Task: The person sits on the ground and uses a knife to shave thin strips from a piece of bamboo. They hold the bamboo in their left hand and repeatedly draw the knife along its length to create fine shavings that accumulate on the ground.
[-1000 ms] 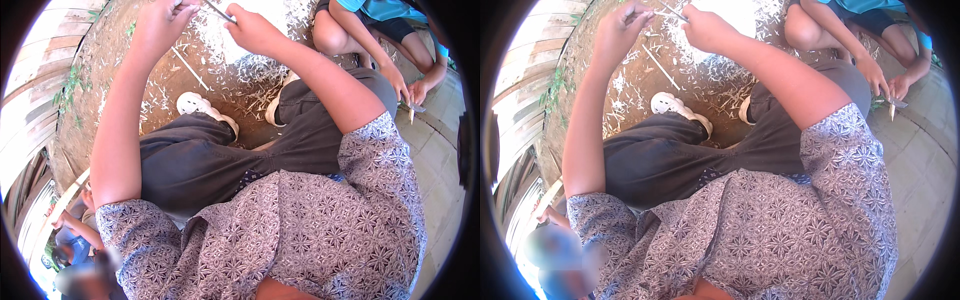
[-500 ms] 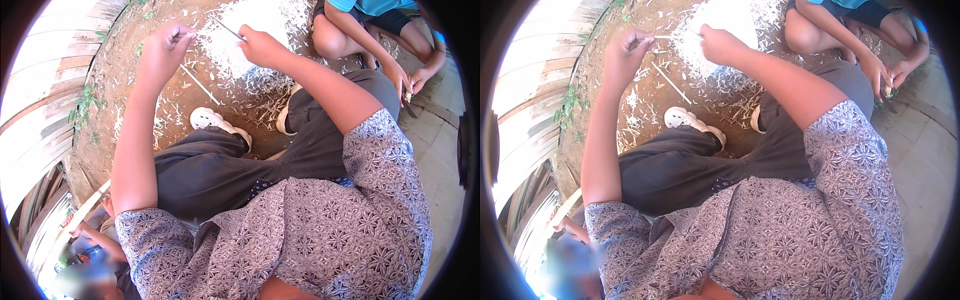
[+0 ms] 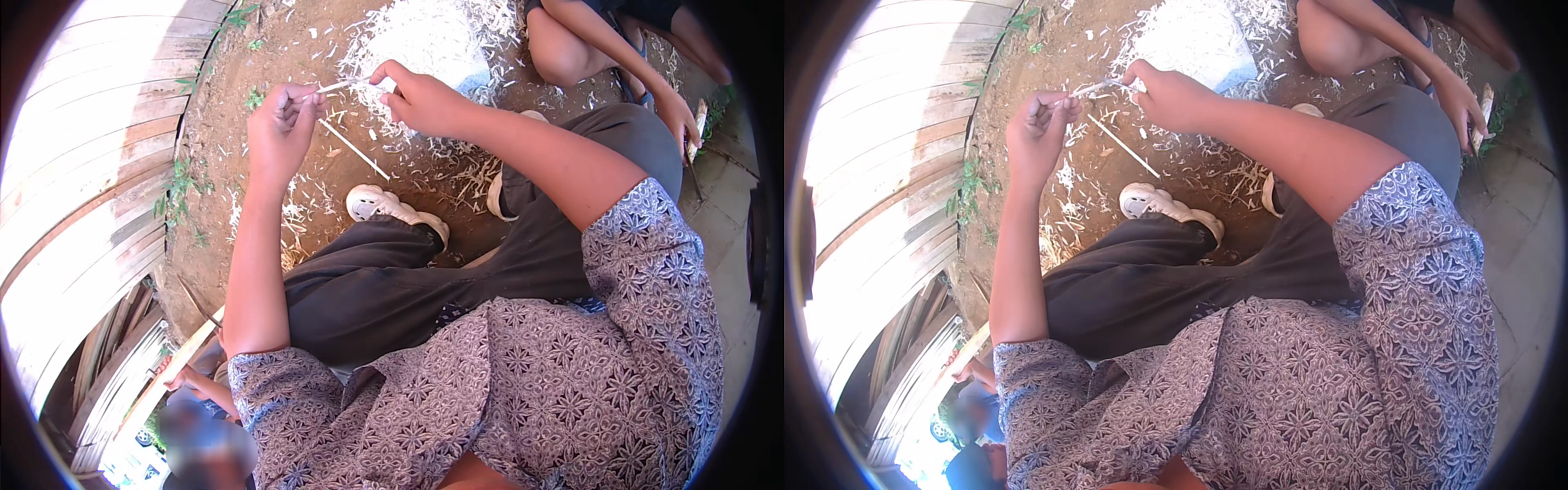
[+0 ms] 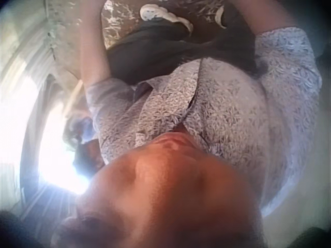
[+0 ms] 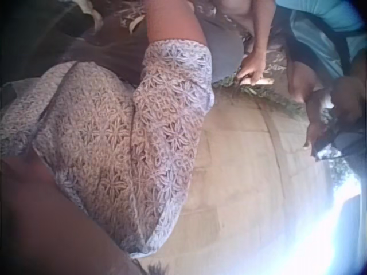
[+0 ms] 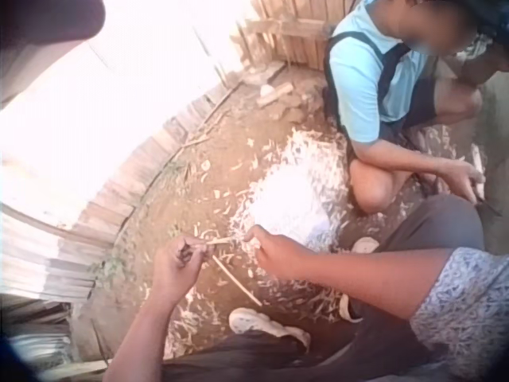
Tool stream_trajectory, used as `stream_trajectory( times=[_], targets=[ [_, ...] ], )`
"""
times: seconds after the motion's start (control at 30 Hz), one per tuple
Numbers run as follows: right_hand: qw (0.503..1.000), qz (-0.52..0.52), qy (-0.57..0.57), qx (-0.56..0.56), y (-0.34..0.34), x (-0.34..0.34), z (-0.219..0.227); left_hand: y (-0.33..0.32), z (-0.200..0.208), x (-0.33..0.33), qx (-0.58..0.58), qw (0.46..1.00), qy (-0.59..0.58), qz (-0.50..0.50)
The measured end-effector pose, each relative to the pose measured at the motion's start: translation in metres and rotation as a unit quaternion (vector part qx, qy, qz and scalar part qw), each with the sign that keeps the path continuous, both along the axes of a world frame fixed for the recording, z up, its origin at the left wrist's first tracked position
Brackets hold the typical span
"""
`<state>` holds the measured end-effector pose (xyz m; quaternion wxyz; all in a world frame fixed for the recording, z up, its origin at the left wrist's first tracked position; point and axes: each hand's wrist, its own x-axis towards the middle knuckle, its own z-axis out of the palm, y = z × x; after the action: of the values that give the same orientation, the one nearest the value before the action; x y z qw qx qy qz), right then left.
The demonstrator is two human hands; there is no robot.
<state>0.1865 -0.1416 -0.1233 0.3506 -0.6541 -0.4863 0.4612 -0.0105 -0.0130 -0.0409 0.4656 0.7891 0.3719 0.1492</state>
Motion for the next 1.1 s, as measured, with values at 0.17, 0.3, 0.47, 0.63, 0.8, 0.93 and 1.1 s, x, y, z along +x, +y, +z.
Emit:
stream_trajectory(
  times=[0.17,0.3,0.47,0.63,0.8,0.93,1.1],
  targets=[
    [0.999,0.007,0.046,0.01,-0.007,-0.014,0.006,0.002,-0.006,-0.008,-0.013,0.999,0.039,0.012],
    [0.998,0.018,0.039,-0.037,-0.007,-0.015,0.001,-0.004,-0.004,-0.007,0.113,0.975,0.189,-0.027],
    [0.997,0.031,0.038,-0.054,-0.005,-0.014,-0.001,0.0,-0.004,-0.016,0.192,0.936,0.29,-0.057],
    [0.999,0.011,0.053,0.001,-0.001,-0.022,-0.005,-0.008,0.007,-0.004,0.208,0.927,0.306,-0.059],
    [0.998,0.017,0.068,0.001,0.004,-0.025,0.013,-0.015,0.013,0.0,0.229,0.925,0.298,-0.052],
    [0.998,0.016,0.056,0.013,0.001,-0.019,0.01,-0.018,0.014,0.01,0.24,0.923,0.294,-0.057],
    [0.999,0.018,0.043,0.013,-0.003,-0.014,0.005,-0.017,0.015,0.011,0.255,0.917,0.3,-0.058]
  ],
)
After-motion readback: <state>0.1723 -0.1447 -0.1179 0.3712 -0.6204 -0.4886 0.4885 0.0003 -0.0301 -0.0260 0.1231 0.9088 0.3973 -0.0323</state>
